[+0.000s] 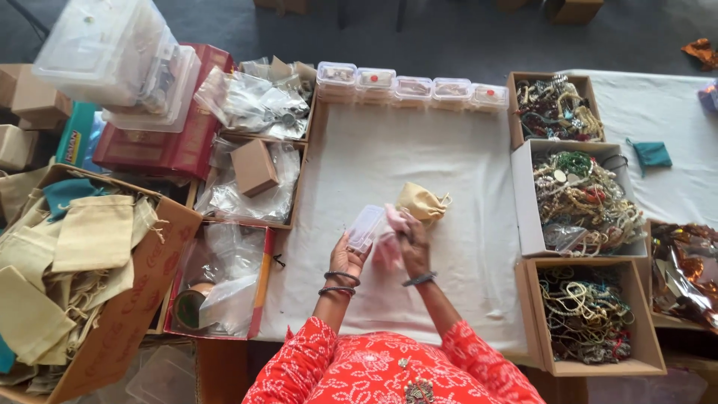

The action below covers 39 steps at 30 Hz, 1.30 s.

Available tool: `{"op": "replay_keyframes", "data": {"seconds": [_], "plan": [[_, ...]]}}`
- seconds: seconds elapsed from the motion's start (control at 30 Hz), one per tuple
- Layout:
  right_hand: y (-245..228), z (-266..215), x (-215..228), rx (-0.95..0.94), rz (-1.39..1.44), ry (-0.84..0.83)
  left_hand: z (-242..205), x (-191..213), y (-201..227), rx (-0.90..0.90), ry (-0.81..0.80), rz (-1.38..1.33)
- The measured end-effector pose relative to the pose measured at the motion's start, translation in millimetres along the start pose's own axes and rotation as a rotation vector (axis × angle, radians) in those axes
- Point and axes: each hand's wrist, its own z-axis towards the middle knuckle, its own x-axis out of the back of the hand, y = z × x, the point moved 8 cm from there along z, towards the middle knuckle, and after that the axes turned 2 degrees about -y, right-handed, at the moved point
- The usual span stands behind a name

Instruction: The person cleans a gold-colored necklace with a pink cloth on a white table. They then place the necklace into a small plastic bag and put the bag into a beige cloth pouch. Finally, they wipe a small plastic container with the cloth.

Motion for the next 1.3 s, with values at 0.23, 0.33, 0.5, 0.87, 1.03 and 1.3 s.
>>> {"op": "replay_keyframes", "data": {"seconds": [0.23, 0.33, 0.5, 0.87, 1.03, 1.3], "plan": [[-79, -36, -50, 0.047, -0.278, -0.017, -1, -21, -7, -0.047, -0.024, -0.038], [-91, -42, -53, 0.175, -0.378, -0.139, -9, -12, -5, -0.034, -0.097, 0.054], [-66, -2, -26, 0.031, -0.462, -0.059, -8, 2, -13, -0.027, 0.003, 0.144], [-48, -33, 7, 0.027, -0.142, -0.164, 3, 3, 14, -0.042, -0.023, 0.110], [-37, 19, 37, -0.037, 0.113, -0.025, -18, -14, 4, 0.083, -0.027, 0.161], [-2, 15, -10, -0.400, 0.733, -0.016, -35, -19, -21, 0.175, -0.062, 0.181]]}}
